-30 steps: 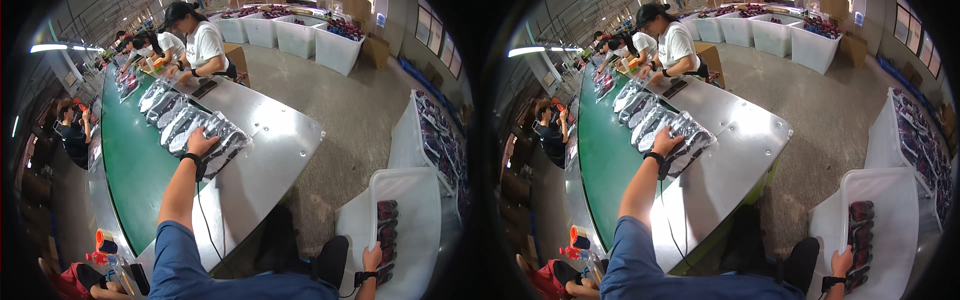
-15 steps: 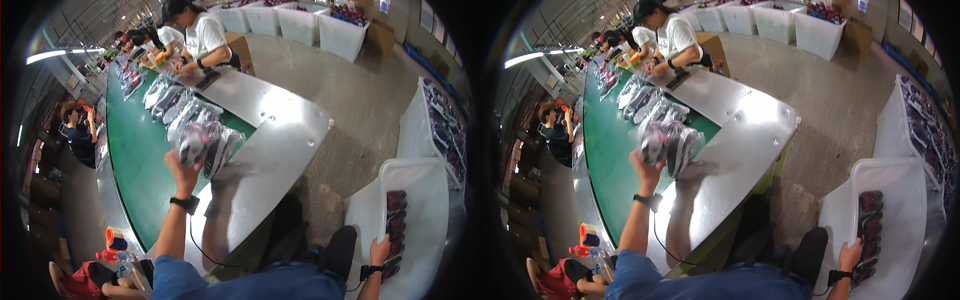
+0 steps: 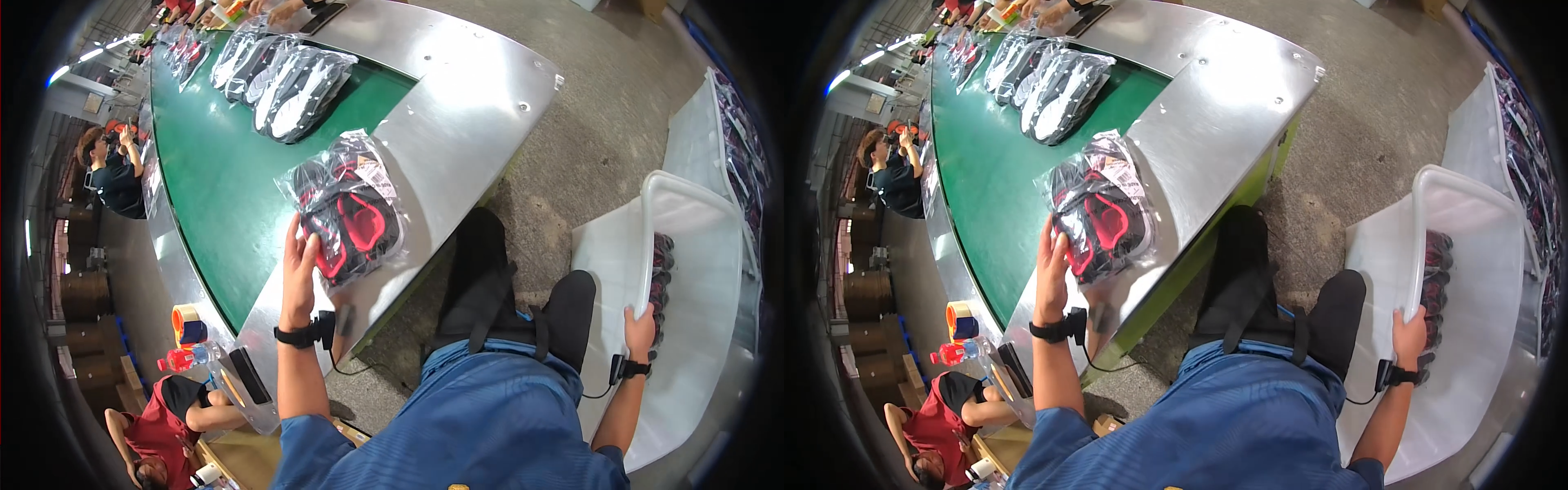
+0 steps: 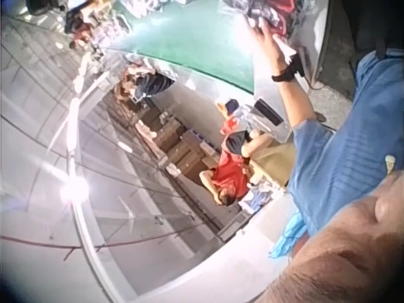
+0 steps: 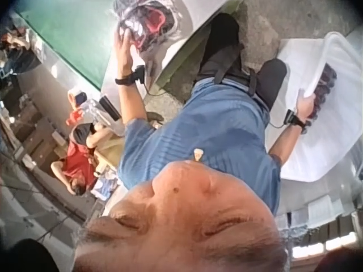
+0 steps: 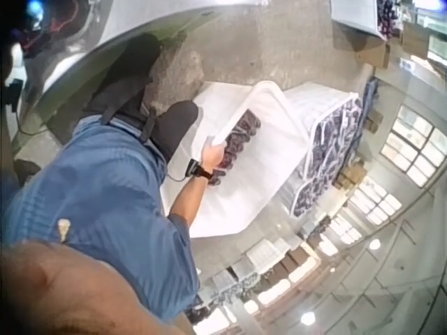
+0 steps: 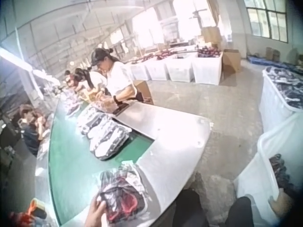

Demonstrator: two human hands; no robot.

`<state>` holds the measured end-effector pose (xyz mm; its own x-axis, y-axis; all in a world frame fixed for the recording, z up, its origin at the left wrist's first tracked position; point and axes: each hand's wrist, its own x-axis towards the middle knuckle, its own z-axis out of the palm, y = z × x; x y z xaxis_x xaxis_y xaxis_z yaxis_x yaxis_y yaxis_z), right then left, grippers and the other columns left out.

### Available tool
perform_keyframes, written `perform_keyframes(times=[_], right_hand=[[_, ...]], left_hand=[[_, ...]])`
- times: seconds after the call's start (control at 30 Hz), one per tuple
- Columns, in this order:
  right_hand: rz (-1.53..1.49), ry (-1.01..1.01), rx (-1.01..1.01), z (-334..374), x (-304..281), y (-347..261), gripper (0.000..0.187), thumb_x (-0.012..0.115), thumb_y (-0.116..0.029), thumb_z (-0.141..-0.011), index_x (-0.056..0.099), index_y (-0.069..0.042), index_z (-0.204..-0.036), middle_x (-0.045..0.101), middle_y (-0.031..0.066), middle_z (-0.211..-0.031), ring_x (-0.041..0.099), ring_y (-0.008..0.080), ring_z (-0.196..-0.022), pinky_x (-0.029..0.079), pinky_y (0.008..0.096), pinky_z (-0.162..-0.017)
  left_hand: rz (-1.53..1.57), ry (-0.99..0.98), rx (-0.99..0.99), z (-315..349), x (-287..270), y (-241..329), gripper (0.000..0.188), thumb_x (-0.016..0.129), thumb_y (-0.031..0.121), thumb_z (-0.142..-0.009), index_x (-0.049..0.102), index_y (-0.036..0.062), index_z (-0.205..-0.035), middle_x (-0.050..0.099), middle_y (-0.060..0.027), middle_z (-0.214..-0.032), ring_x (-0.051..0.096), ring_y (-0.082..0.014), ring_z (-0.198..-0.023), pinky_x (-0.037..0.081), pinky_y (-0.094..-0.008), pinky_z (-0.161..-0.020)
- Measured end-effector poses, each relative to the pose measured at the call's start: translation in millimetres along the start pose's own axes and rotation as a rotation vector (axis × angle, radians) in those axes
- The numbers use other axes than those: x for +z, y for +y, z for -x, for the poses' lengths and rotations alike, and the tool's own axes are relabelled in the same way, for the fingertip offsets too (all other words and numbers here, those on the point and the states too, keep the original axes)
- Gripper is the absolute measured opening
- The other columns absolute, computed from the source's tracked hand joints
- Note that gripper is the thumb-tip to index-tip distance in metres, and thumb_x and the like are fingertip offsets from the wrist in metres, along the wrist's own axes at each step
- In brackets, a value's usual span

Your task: Sorting packaged shoes from bins and placing them onto a conveyor belt workstation.

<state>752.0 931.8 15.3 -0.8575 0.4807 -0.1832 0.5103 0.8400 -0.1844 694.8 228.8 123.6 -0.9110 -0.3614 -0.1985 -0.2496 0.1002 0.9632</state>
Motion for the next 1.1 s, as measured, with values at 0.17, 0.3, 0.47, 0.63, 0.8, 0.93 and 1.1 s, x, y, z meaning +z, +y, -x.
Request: perform_keyframes(times=[0.17, 0.3, 0.47, 0.63, 0.8, 0.93, 1.1], right_hand=[[-0.027, -0.103, 0.021, 8, -22, -20, 0.058, 0.071, -0.031, -0.09, 0.048, 0.001, -0.132, 0.067, 0.0309, -0.113, 0.064, 0.0486, -0.107, 0.05, 0.0532, -0.09], [-0.059, 0.046, -0.104, 8, -15, -10, 0.064, 0.072, -0.029, -0.089, 0.047, 0.001, -0.14, 0.063, 0.0293, -0.126, 0.06, 0.0453, -0.118, 0.048, 0.0503, -0.098], [-0.232, 0.275, -0.388, 25, -52, -103, 0.063, 0.074, -0.019, -0.086, 0.051, -0.001, -0.141, 0.059, 0.0233, -0.135, 0.054, 0.0417, -0.126, 0.043, 0.0471, -0.107], [-0.528, 0.175, -0.582, 58, -95, -172, 0.056, 0.075, -0.016, -0.084, 0.057, -0.002, -0.135, 0.063, 0.0198, -0.127, 0.059, 0.0397, -0.12, 0.046, 0.0448, -0.104], [-0.678, 0.075, -0.699, 78, -104, -181, 0.054, 0.076, -0.018, -0.084, 0.059, -0.005, -0.134, 0.065, 0.0189, -0.122, 0.061, 0.0384, -0.115, 0.049, 0.0454, -0.101], [-0.746, 0.14, -0.729, 82, -107, -175, 0.052, 0.077, -0.02, -0.085, 0.06, -0.005, -0.132, 0.067, 0.0169, -0.117, 0.064, 0.0371, -0.109, 0.051, 0.0449, -0.095], [-0.877, 0.192, -0.637, 81, -113, -140, 0.052, 0.078, -0.021, -0.084, 0.06, -0.005, -0.13, 0.067, 0.0152, -0.112, 0.065, 0.0364, -0.103, 0.052, 0.0444, -0.091]], left_hand=[[0.108, -0.072, 0.131, -22, 37, 7, 0.064, 0.059, 0.02, -0.105, 0.03, 0.0055, -0.16, 0.046, -0.012, -0.151, 0.051, -0.0167, -0.131, 0.043, -0.033, -0.111], [0.133, -0.179, 0.091, -24, 58, 23, 0.064, 0.06, 0.019, -0.105, 0.03, 0.0056, -0.16, 0.048, -0.0108, -0.149, 0.054, -0.0151, -0.127, 0.045, -0.0322, -0.108], [0.401, -0.153, 0.055, -26, 84, 23, 0.057, 0.061, 0.013, -0.102, 0.039, 0.0048, -0.154, 0.058, -0.0088, -0.138, 0.06, -0.014, -0.117, 0.05, -0.0319, -0.1], [0.707, -0.201, -0.251, -6, 94, 4, 0.044, 0.053, 0.029, -0.104, 0.053, 0.0046, -0.14, 0.064, -0.012, -0.135, 0.063, -0.0266, -0.121, 0.049, -0.0412, -0.104], [0.824, -0.428, -0.253, 30, 141, -9, 0.055, 0.04, 0.039, -0.106, 0.05, 0.0033, -0.148, 0.059, -0.0162, -0.144, 0.058, -0.031, -0.13, 0.043, -0.0486, -0.113], [0.797, -0.543, -0.262, 40, 173, -8, 0.058, 0.042, 0.038, -0.105, 0.043, 0.0028, -0.152, 0.056, -0.0175, -0.146, 0.058, -0.0323, -0.13, 0.045, -0.0487, -0.112], [0.734, -0.764, -0.324, 50, 239, 18, 0.057, 0.046, 0.035, -0.103, 0.044, 0.0014, -0.149, 0.057, -0.0178, -0.143, 0.06, -0.0317, -0.126, 0.049, -0.0477, -0.108]])
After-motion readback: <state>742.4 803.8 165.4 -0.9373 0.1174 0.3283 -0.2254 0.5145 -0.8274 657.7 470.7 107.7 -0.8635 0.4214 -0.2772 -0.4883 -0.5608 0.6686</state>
